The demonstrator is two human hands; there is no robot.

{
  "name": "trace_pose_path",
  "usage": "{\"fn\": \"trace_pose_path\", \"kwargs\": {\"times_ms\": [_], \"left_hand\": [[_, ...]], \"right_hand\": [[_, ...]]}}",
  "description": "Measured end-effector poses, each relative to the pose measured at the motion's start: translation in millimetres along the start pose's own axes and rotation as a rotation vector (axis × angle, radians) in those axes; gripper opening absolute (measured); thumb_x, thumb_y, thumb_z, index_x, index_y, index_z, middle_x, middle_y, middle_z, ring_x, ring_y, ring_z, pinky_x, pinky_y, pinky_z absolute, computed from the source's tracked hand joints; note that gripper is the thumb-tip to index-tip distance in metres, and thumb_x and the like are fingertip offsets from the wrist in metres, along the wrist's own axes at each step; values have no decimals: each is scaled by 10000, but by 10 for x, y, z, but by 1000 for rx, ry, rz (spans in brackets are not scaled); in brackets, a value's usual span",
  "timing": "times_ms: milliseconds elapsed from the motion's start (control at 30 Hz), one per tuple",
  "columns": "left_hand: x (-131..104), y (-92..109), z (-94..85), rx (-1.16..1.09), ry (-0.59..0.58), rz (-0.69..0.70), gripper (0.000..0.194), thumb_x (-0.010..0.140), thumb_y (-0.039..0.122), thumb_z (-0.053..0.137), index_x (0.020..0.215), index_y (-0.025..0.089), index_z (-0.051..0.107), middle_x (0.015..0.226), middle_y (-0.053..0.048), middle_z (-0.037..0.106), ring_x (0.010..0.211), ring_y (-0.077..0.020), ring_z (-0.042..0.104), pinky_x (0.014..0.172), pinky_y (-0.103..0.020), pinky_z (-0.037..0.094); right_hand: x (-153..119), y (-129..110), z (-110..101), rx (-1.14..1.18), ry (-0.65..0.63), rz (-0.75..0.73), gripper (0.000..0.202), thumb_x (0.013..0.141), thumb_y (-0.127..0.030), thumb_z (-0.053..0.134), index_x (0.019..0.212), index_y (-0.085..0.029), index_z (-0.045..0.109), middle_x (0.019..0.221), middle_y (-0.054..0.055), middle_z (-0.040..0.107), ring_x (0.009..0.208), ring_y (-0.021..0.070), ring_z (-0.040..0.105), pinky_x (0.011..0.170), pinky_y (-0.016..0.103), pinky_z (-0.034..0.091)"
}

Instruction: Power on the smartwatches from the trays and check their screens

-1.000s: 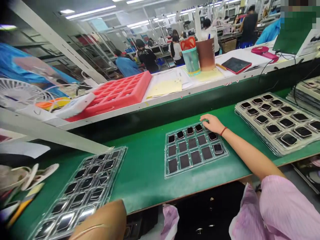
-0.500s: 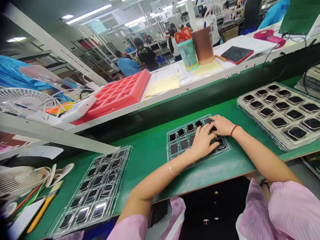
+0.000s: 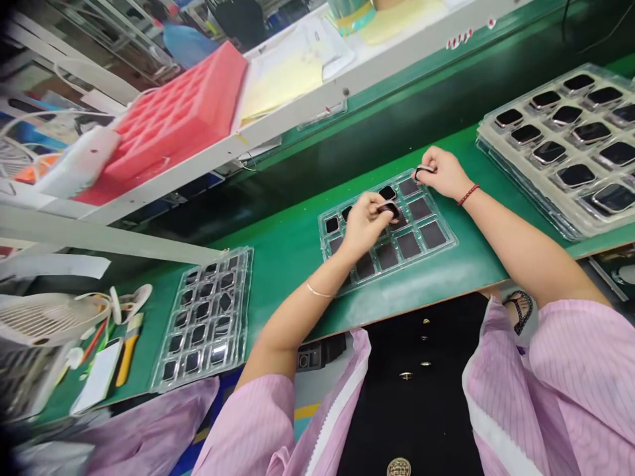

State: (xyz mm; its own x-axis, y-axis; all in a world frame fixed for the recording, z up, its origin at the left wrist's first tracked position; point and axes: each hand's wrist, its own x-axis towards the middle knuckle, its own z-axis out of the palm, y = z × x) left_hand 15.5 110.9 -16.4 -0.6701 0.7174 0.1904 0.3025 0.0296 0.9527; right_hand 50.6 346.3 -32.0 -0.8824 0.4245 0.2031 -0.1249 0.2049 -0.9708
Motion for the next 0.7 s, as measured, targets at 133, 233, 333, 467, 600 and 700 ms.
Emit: {"fn": "trace_pose_path", "kwargs": {"times_ms": [133, 233, 333, 467, 600, 700], "left_hand": [[17, -255, -418, -127, 176, -133, 250, 791, 248, 658, 1007, 188, 546, 789, 3, 664, 534, -87, 609, 505, -196, 453], [27, -378, -537, -195, 273, -179, 207, 828, 215, 596, 1027, 183, 551, 778, -9, 668, 513, -81, 590, 447, -187, 381], [35, -403, -534, -183, 275, -167, 200, 846, 167, 564, 1045, 170, 555, 791, -17, 664, 551, -86, 611, 463, -184, 385], [34, -391, -510, -155, 249, -139, 192, 857, 131, 557, 1046, 161, 555, 755, 1, 624, 548, -86, 612, 459, -180, 369], [32, -413, -509, -146, 226, -108, 190, 862, 123, 548, 1049, 156, 552, 732, 12, 611, 542, -82, 609, 465, -169, 373], [37, -431, -503, -142, 218, -79, 190, 856, 114, 532, 1039, 157, 559, 750, 14, 625, 552, -79, 610, 526, -172, 433]], "right_hand": [[67, 94, -48, -58, 116, 52, 242, 779, 2, 640, 784, -211, 527, 655, -24, 688, 488, 120, 596, 494, 232, 482], [100, 134, -75, -102, 155, 104, 204, 815, 37, 609, 818, -163, 566, 641, -17, 685, 448, 71, 527, 490, 198, 460], [73, 99, -79, -104, 191, 112, 156, 845, 37, 604, 883, -111, 572, 666, 5, 699, 477, 46, 507, 534, 190, 461], [-137, -5, -97, -91, 261, 104, 114, 871, 6, 588, 927, -91, 567, 743, 52, 722, 500, 42, 519, 532, 192, 438], [-575, -119, -120, -67, 342, 112, 131, 860, 1, 573, 892, -125, 568, 743, 67, 723, 481, 55, 528, 497, 204, 418], [-997, -211, -120, -38, 373, 128, 154, 848, -12, 561, 860, -165, 564, 725, 62, 724, 459, 69, 515, 471, 212, 411]]}}
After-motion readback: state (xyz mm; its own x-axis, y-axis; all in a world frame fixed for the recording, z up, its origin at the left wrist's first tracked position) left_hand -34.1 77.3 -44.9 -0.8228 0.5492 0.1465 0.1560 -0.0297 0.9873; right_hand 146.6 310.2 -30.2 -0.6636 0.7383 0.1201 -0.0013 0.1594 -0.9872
